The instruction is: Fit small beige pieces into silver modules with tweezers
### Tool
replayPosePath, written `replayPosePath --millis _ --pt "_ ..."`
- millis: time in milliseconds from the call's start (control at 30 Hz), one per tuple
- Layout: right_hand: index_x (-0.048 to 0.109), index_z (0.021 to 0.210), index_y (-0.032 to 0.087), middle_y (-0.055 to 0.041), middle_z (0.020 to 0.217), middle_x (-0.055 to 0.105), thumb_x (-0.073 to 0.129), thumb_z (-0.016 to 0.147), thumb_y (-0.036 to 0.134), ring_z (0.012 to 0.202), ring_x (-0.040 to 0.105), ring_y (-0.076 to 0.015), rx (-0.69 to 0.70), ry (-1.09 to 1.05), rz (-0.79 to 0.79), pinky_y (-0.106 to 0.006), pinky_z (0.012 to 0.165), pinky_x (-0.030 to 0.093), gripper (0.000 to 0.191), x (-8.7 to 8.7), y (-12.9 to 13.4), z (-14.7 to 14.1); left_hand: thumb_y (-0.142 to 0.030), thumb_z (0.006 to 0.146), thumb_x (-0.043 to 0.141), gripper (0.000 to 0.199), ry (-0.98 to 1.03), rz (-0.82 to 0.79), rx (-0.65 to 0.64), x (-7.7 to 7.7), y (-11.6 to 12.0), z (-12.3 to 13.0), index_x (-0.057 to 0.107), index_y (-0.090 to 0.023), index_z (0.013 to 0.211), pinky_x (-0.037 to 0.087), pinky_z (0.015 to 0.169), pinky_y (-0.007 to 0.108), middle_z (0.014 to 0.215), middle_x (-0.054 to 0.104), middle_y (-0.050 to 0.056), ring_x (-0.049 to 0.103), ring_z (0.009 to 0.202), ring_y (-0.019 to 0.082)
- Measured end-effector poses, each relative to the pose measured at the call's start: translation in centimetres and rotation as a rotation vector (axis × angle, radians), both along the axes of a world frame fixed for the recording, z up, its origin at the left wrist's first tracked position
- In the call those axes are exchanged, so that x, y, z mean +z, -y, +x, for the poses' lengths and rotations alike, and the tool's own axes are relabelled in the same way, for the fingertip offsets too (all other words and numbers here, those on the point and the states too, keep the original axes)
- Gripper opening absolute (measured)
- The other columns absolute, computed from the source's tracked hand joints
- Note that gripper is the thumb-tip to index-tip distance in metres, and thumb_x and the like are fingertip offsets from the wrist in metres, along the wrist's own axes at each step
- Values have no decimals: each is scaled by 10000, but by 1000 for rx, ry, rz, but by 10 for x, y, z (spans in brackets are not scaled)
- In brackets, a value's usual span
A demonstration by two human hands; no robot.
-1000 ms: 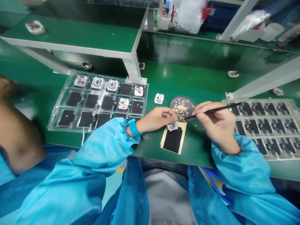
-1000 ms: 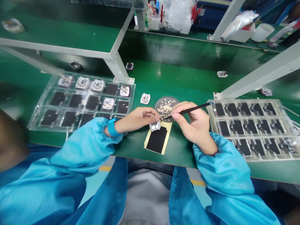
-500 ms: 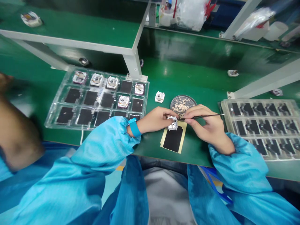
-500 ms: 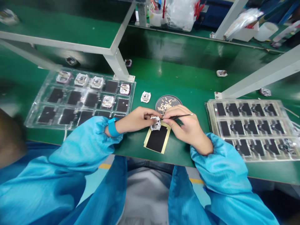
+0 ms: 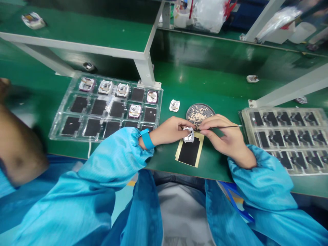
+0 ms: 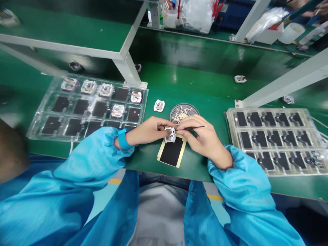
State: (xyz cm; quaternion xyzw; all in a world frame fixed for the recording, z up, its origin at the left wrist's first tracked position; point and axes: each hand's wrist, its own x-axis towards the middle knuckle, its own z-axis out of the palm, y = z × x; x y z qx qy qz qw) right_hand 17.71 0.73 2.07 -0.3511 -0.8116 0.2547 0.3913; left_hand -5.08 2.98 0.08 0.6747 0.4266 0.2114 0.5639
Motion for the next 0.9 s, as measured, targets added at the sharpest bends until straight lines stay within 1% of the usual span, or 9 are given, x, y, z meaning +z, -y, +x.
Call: replayPosePath --millis 167,267,433,600,733,900 --pt "711 990 294 -44 956 772 699 909 189 959 716 -265 -4 26 -22 -480 893 568 133 1 1 -1 -150 821 663 314 14 -2 11 2 0 1 793 -163 1106 423 526 210 813 765 16 557 564 91" --pt "720 982 294 -48 949 770 721 889 194 952 718 -269 -26 -1 -18 -479 888 573 137 4 3 -2 -134 812 659 351 21 -15 8 3 0 0 787 -159 1138 440 536 216 808 763 20 564 568 97" --pt "725 972 286 -56 909 761 752 857 210 895 725 -273 -47 -114 -36 -468 837 593 141 5 5 1 -94 769 672 437 64 13 2 7 2 -1 769 -162 1190 540 651 246 961 788 52 671 735 149" --pt "718 954 283 -50 892 758 751 867 231 878 727 -262 -54 -112 -75 -456 830 600 107 3 4 2 -51 766 651 463 100 70 -10 10 3 -1 757 -164 1202 563 712 239 1096 786 56 696 809 144" --pt "720 963 282 -50 917 757 737 886 234 897 726 -259 -74 -120 -102 -453 851 599 92 3 4 1 -22 765 637 464 105 111 -4 11 3 -1 762 -176 1185 577 763 245 1120 785 44 706 832 140" --pt "725 972 280 -39 938 752 731 905 226 900 717 -233 -74 -121 -166 -414 850 586 86 4 4 0 -24 794 639 437 100 146 1 12 3 0 755 -156 1195 581 807 251 1108 788 51 722 899 156"
